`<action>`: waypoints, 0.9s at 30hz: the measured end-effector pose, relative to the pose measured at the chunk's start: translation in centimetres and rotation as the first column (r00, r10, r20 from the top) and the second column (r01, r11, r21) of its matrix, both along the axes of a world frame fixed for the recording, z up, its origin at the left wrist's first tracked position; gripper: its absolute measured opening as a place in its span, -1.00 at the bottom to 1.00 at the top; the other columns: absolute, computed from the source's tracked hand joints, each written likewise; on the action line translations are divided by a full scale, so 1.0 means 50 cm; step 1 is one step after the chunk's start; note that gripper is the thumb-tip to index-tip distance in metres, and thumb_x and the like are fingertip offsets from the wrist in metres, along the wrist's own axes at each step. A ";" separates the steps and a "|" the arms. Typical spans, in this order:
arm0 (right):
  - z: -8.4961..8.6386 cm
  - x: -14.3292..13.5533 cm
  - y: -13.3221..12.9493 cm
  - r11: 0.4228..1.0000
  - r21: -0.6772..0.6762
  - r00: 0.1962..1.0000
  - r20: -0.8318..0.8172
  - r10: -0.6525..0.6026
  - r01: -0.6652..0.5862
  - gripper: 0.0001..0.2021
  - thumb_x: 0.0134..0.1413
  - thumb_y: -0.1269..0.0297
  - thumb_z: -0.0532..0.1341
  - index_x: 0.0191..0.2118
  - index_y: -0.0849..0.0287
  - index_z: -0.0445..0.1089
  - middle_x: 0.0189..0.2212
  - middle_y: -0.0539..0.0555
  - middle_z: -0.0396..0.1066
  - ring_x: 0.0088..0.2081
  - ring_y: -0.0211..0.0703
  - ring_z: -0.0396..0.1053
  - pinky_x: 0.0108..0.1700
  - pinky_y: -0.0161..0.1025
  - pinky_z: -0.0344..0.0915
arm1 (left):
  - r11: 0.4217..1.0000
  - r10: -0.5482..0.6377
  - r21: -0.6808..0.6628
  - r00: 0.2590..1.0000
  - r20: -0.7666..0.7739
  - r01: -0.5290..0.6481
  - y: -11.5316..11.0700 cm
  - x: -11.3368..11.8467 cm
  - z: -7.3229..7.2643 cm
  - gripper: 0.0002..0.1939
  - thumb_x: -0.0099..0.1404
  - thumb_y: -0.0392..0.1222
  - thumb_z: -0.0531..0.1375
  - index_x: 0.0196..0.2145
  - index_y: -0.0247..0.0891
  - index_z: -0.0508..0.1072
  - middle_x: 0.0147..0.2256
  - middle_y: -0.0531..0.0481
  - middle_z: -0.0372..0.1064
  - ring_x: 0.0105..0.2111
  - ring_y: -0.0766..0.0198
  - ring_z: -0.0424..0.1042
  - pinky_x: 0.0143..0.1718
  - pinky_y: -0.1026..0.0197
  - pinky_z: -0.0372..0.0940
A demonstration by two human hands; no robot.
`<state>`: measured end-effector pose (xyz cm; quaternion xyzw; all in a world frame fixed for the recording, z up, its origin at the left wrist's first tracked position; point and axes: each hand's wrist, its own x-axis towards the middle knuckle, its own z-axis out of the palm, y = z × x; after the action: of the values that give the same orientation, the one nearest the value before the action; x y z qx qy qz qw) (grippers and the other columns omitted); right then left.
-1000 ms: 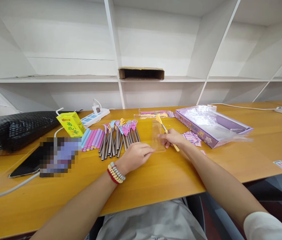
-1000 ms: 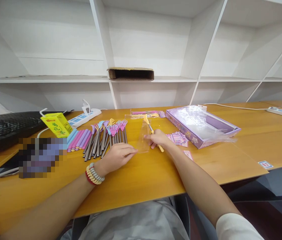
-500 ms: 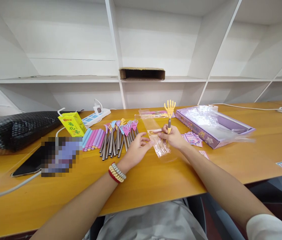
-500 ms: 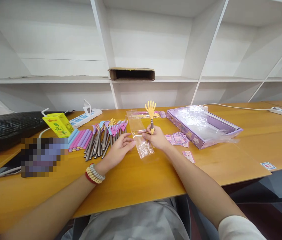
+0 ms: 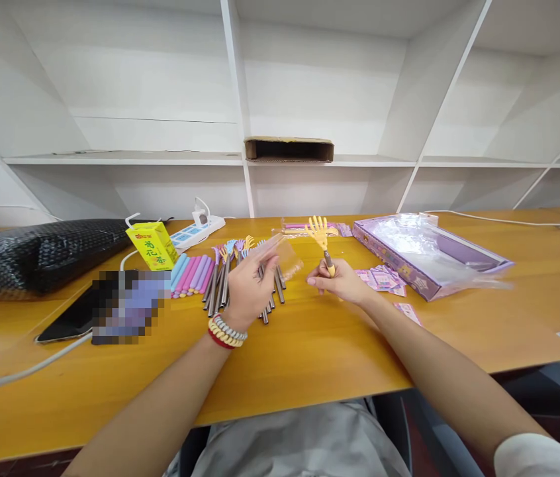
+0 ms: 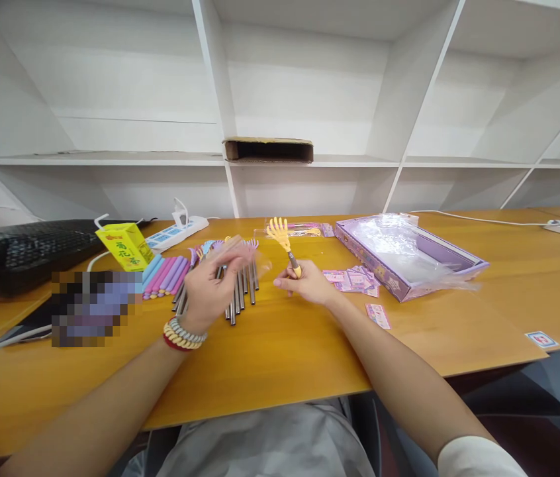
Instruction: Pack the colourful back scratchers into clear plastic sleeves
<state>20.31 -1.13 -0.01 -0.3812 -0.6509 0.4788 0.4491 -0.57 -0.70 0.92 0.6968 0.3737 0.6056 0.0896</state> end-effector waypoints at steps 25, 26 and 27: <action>-0.001 0.034 0.017 0.992 0.035 0.916 0.388 0.101 -0.124 -0.60 0.00 -0.06 0.13 -0.49 0.24 0.27 -0.64 -0.08 0.11 -0.60 -0.39 0.02 -0.55 -0.34 -0.05 | 0.829 -0.004 -0.341 0.613 0.790 0.444 0.045 -0.001 0.005 -0.71 -0.12 -0.16 0.37 -0.48 -0.35 0.39 -0.52 0.06 0.30 -0.52 0.39 0.32 -0.48 0.25 0.37; -0.003 0.037 0.020 0.992 0.044 0.909 0.406 0.089 -0.117 -0.59 0.01 -0.07 0.12 -0.50 0.24 0.28 -0.63 -0.08 0.11 -0.59 -0.39 0.02 -0.54 -0.34 -0.05 | 0.825 -0.010 -0.333 0.601 0.799 0.457 0.044 -0.001 0.008 -0.71 -0.11 -0.16 0.37 -0.48 -0.34 0.39 -0.53 0.07 0.29 -0.52 0.39 0.31 -0.48 0.24 0.38; -0.005 0.039 0.022 0.993 0.055 0.903 0.423 0.070 -0.103 -0.59 0.01 -0.07 0.12 -0.51 0.25 0.28 -0.63 -0.07 0.12 -0.59 -0.39 0.01 -0.54 -0.34 -0.05 | 0.820 -0.017 -0.326 0.590 0.808 0.470 0.042 -0.002 0.010 -0.71 -0.11 -0.17 0.37 -0.48 -0.34 0.38 -0.53 0.08 0.29 -0.52 0.40 0.31 -0.47 0.23 0.38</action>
<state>22.27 -0.02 -0.24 -0.4287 -0.7665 0.3797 0.2908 -0.67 1.42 1.41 0.3629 0.3398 0.7041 0.5070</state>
